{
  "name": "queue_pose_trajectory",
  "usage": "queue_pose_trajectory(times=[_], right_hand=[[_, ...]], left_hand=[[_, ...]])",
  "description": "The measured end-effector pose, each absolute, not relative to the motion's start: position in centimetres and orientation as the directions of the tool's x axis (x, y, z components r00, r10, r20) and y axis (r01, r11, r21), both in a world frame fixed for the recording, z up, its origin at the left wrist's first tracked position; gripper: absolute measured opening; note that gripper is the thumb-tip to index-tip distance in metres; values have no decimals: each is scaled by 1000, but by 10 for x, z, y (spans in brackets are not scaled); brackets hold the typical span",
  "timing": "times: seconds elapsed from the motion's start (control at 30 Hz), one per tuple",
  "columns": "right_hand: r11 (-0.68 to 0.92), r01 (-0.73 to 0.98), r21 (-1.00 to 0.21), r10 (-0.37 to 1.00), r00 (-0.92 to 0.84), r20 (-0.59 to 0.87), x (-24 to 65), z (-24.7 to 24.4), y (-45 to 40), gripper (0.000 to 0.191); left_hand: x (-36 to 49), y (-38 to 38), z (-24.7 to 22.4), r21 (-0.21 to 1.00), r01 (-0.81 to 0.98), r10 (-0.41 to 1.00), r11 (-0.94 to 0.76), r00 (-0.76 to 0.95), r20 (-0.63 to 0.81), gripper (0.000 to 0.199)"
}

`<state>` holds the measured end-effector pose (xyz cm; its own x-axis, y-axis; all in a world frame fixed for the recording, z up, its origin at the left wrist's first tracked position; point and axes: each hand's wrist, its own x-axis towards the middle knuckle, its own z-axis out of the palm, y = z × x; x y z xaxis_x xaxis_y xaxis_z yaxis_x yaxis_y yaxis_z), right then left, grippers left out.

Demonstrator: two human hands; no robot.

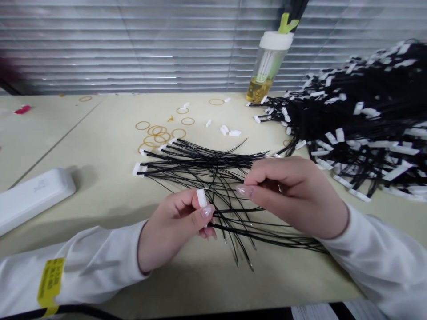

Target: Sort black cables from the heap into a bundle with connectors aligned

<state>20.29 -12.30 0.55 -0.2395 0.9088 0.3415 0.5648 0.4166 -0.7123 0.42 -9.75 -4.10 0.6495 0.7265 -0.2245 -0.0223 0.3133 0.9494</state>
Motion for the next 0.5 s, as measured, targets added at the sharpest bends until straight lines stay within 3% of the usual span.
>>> queue_pose_trajectory(times=[0.3,0.5], right_hand=[[451,599,-662,892,-285,351,202,4,-122,15],[504,670,-545,858,-314,407,205,-1,-118,9]], left_hand=[[5,-98,-40,951,-22,726,309,651,-222,24],[6,-97,-38,963,35,706,266,673,-219,26]])
